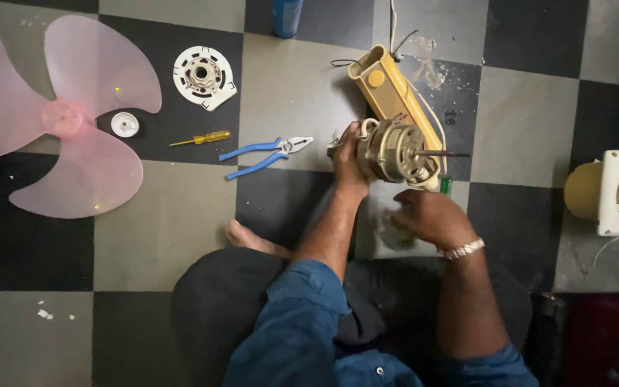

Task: The person sits on the floor and cleans a disassembled fan motor using a cloth. They wipe the motor housing and shaft repeatedly while holding the unit in their hands. Tools and fan parts are visible on the floor nearby.

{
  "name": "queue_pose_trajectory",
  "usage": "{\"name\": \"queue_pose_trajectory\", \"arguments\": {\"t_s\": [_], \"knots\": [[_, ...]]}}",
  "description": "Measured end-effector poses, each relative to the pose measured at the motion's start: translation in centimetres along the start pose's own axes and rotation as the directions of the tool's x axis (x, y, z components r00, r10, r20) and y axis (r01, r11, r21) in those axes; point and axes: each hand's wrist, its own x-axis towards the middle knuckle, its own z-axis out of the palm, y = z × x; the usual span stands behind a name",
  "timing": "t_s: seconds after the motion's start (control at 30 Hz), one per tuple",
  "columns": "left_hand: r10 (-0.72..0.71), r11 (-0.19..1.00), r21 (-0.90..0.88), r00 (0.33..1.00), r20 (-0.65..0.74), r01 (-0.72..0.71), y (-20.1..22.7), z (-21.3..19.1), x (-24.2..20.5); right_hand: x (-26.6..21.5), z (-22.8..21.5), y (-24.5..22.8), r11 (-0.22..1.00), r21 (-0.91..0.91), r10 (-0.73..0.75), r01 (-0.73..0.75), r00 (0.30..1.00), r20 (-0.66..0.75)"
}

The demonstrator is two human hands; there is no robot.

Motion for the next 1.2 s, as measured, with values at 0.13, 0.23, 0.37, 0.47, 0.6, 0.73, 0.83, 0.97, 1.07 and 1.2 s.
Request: {"name": "queue_pose_trajectory", "arguments": {"t_s": [0.13, 0.23, 0.37, 0.47, 0.6, 0.73, 0.83, 0.97, 1.07, 1.2], "knots": [[0.061, 0.997, -0.047, 0.99, 0.127, -0.056, -0.4, -0.6, 0.4, -4.3, -3.6, 0.9, 0.991, 0.096, 0.113, -0.089, 0.955, -0.273], [-0.008, 1.0, -0.019, 1.0, 0.028, 0.009, -1.1, -0.9, 0.5, -4.2, -4.1, 1.1, 0.778, 0.604, 0.258, 0.172, 0.79, -0.557], [0.033, 0.999, -0.008, 0.992, 0.12, -0.032, -1.3, -0.7, 0.6, -1.9, -2.8, 1.3, 0.529, 0.75, 0.333, 0.398, 0.715, -0.614], [0.055, 0.998, 0.02, 0.99, 0.132, -0.058, -0.9, -0.7, 0.2, -1.5, -2.3, 1.8, 0.474, 0.777, 0.3, 0.414, 0.754, -0.585], [-0.002, 0.998, 0.066, 0.993, 0.116, -0.005, -0.5, -0.1, 0.0, -1.9, -2.3, 2.6, 0.496, 0.744, 0.293, 0.448, 0.72, -0.629], [0.004, 0.998, 0.067, 0.993, 0.117, -0.011, -0.3, 0.6, 0.1, -2.0, -2.5, 2.8, 0.502, 0.739, 0.283, 0.449, 0.722, -0.631], [-0.014, 0.998, 0.059, 0.995, 0.096, 0.008, -0.1, 0.3, -0.3, -1.8, -2.4, 2.5, 0.485, 0.761, 0.31, 0.431, 0.729, -0.61], [-0.042, 0.998, 0.04, 0.997, 0.066, 0.04, 0.0, 0.1, -0.2, -1.5, -2.2, 1.8, 0.447, 0.786, 0.316, 0.427, 0.747, -0.585], [-0.019, 0.999, 0.052, 0.994, 0.111, 0.013, 0.1, 0.1, 0.0, -1.8, -2.4, 1.6, 0.456, 0.769, 0.308, 0.448, 0.731, -0.609], [-0.014, 0.998, 0.061, 0.993, 0.121, 0.006, -0.1, 0.2, 0.1, -2.0, -2.7, 1.8, 0.502, 0.755, 0.311, 0.422, 0.726, -0.613]]}}
